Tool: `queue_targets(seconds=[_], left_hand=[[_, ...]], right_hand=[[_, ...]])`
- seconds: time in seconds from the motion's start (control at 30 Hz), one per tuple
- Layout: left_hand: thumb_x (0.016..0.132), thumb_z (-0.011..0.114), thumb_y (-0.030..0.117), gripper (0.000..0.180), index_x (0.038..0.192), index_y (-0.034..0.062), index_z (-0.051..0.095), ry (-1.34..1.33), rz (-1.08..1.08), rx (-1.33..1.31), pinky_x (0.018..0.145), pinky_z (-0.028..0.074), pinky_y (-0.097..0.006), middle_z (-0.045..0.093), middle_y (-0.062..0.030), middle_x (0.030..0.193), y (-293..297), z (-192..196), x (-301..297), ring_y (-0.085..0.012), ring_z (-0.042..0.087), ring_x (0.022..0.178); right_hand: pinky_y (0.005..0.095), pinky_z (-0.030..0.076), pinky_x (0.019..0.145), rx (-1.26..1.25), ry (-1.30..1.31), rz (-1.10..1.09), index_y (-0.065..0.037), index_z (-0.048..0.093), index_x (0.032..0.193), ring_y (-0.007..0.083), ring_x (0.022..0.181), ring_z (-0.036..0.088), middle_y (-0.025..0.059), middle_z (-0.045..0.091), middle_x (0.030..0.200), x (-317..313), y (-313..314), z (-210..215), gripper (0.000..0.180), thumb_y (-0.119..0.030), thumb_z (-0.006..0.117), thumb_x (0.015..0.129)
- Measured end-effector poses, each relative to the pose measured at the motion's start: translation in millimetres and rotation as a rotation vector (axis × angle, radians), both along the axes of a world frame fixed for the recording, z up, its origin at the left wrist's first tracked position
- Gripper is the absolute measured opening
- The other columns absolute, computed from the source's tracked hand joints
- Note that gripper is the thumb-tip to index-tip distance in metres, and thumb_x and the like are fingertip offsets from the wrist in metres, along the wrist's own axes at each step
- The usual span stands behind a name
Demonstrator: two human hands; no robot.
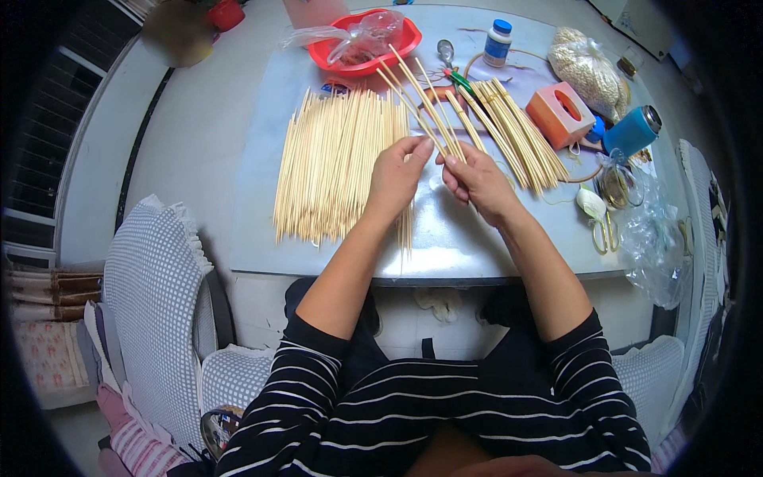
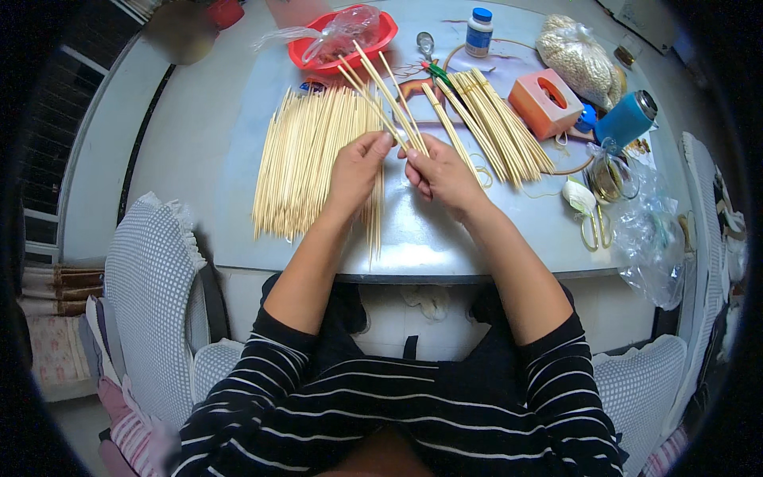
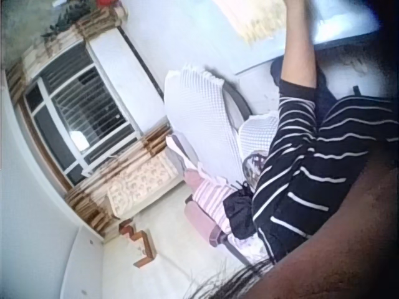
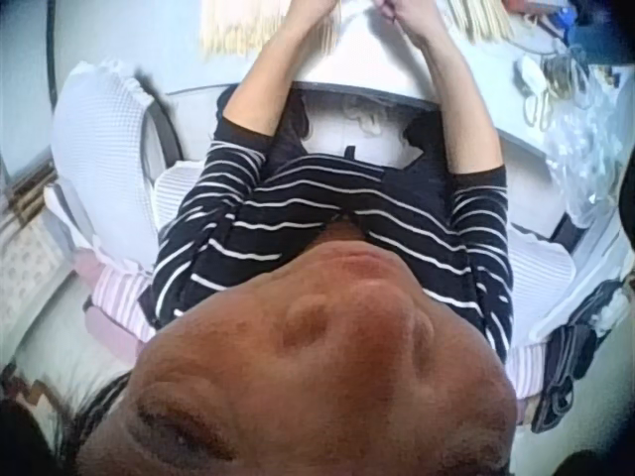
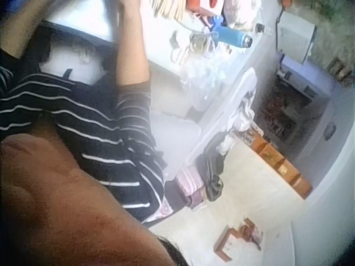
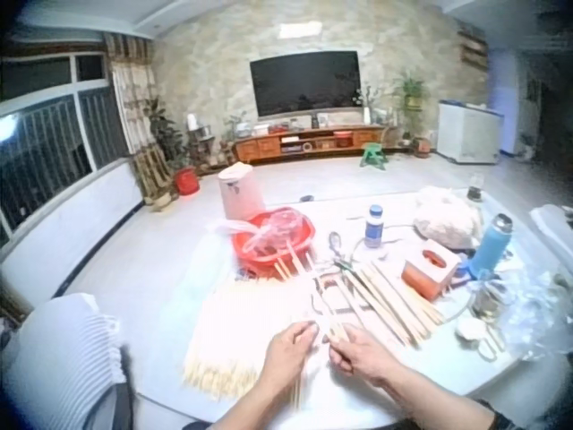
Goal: The person gathers thin wooden sticks from a large pile on the table, aligns them into small bundles, and secures each bundle with a rubber band. The person repeats this process continuously, placing completed bundles to the side.
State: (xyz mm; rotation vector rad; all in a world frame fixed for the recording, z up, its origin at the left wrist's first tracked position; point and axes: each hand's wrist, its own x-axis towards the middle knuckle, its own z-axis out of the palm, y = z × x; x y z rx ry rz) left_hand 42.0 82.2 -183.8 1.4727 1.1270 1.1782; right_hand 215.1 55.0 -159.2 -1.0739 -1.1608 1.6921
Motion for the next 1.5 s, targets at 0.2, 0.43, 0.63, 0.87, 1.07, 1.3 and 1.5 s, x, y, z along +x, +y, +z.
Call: queue_targets(seconds=[0.2,0.43,0.63,0.87,1.07,1.3,1.5], left_hand=[[0.099,0.060,0.030,0.038,0.118,-0.0038,0.063,-0.530,-0.083,-0.338,0.078,0.054,-0.028,0.071,-0.0150,0.108,-0.5,14.3,-10.9,-0.0181,0.068,0.093],[0.100,0.058,0.023,0.037,0.123,-0.0053,0.060,-0.702,-0.139,-0.398,0.085,0.057,-0.034,0.069,-0.0193,0.113,-3.2,21.0,-14.2,-0.0221,0.069,0.097],[0.099,0.060,0.025,0.037,0.122,-0.0045,0.061,-0.668,-0.105,-0.401,0.082,0.057,-0.033,0.071,-0.0174,0.108,-5.6,23.1,-10.7,-0.0212,0.070,0.092],[0.095,0.067,0.024,0.029,0.109,-0.0010,0.067,-0.572,-0.012,-0.382,0.068,0.053,-0.028,0.073,-0.0125,0.097,-6.6,20.6,-9.7,-0.0174,0.069,0.082],[0.096,0.066,0.025,0.030,0.110,-0.0011,0.067,-0.553,-0.017,-0.393,0.063,0.051,-0.026,0.073,-0.0109,0.095,-5.2,17.7,-11.1,-0.0144,0.067,0.077],[0.096,0.065,0.027,0.034,0.115,-0.0011,0.067,-0.556,-0.037,-0.396,0.059,0.050,-0.023,0.073,-0.0101,0.095,-6.2,20.6,-11.1,-0.0122,0.066,0.075],[0.097,0.064,0.027,0.033,0.115,-0.0003,0.067,-0.541,-0.013,-0.434,0.056,0.051,-0.021,0.073,-0.0104,0.097,-8.2,24.2,-10.7,-0.0124,0.068,0.076]], right_hand=[[0.0196,0.034,0.044,0.007,0.006,0.096,-0.008,0.056,0.115,0.0048,0.048,0.043,-0.0013,0.055,0.070,-19.7,-17.3,-8.2,0.020,-0.023,0.048,0.105],[0.0201,0.035,0.045,0.017,0.038,0.041,-0.007,0.056,0.117,0.0048,0.049,0.043,0.0000,0.055,0.070,-26.1,-21.6,-6.6,0.025,-0.027,0.045,0.106],[0.0216,0.037,0.046,-0.017,0.016,0.030,-0.006,0.057,0.112,0.0061,0.049,0.043,0.0035,0.060,0.070,-24.4,-20.3,-10.4,0.028,-0.031,0.045,0.106],[0.0220,0.037,0.045,-0.056,0.020,-0.024,-0.005,0.058,0.104,0.0065,0.048,0.045,0.0065,0.063,0.070,-25.8,-20.6,-14.3,0.030,-0.033,0.046,0.105],[0.0218,0.036,0.045,-0.060,0.019,0.005,-0.005,0.061,0.109,0.0062,0.048,0.044,0.0056,0.063,0.070,-26.5,-20.4,-14.5,0.033,-0.034,0.046,0.106],[0.0206,0.036,0.047,-0.021,-0.010,0.052,-0.005,0.064,0.117,0.0055,0.049,0.044,0.0021,0.060,0.067,-25.8,-22.0,-12.4,0.039,-0.037,0.042,0.106],[0.0200,0.035,0.047,-0.042,-0.050,0.074,-0.006,0.064,0.115,0.0049,0.049,0.043,-0.0023,0.054,0.063,-25.3,-22.6,-8.6,0.040,-0.038,0.042,0.106]])
